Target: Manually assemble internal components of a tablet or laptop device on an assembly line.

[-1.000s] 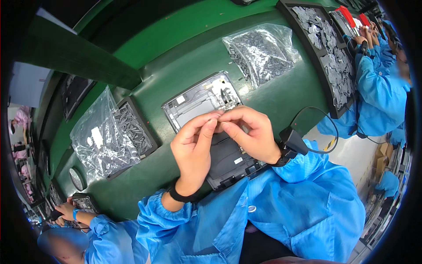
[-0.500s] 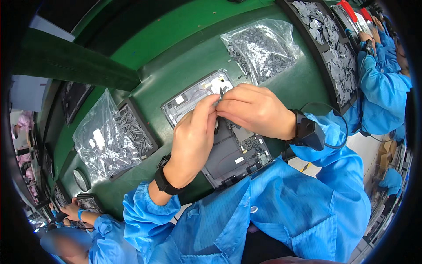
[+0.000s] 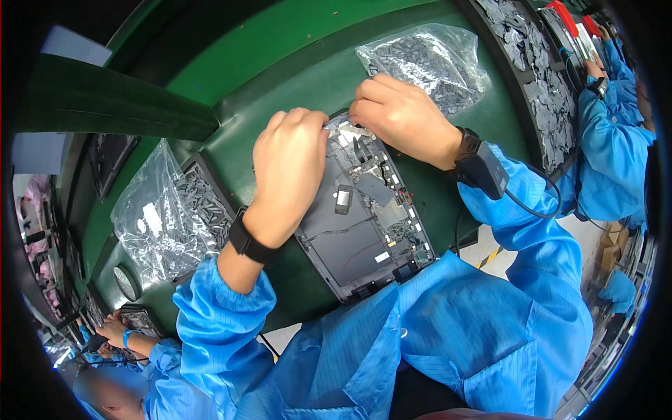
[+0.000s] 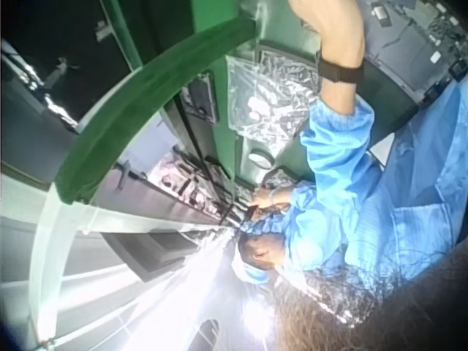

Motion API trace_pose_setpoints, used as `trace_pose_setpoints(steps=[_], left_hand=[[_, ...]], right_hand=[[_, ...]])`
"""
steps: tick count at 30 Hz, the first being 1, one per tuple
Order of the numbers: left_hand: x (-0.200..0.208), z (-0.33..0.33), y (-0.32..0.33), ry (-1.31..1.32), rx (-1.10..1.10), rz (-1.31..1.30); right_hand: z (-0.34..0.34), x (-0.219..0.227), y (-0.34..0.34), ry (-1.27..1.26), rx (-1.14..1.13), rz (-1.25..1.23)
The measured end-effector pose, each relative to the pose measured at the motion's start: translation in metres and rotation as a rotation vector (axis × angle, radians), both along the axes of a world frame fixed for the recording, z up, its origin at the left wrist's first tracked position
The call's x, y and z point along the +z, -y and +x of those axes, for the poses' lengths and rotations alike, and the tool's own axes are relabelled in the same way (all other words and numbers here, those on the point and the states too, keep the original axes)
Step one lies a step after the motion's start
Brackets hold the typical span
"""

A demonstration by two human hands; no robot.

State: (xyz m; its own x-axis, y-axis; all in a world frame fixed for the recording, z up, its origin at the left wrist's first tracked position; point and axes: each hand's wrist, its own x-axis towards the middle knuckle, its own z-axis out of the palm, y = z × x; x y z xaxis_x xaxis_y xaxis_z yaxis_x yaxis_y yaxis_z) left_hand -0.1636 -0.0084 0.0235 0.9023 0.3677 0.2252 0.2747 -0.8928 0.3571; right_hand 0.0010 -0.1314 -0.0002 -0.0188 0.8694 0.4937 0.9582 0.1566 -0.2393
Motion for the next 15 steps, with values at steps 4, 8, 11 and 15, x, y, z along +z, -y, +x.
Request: trace_pose_setpoints(steps=[4, 8, 11, 15], left_hand=[[-0.013, 0.012, -0.005, 0.03, -0.026, 0.002], [-0.013, 0.016, -0.007, 0.036, -0.033, 0.006], [-0.015, 0.019, -0.006, 0.043, -0.057, 0.047], [-0.018, 0.02, -0.005, 0.074, -0.092, 0.094]], right_hand=[[-0.002, -0.003, -0.006, 0.08, -0.006, -0.046], [-0.004, -0.004, -0.011, 0.089, 0.001, -0.037], [0.0, -0.008, -0.013, -0.044, -0.038, -0.048], [0.016, -0.015, -0.017, -0.077, 0.087, -0.054]])
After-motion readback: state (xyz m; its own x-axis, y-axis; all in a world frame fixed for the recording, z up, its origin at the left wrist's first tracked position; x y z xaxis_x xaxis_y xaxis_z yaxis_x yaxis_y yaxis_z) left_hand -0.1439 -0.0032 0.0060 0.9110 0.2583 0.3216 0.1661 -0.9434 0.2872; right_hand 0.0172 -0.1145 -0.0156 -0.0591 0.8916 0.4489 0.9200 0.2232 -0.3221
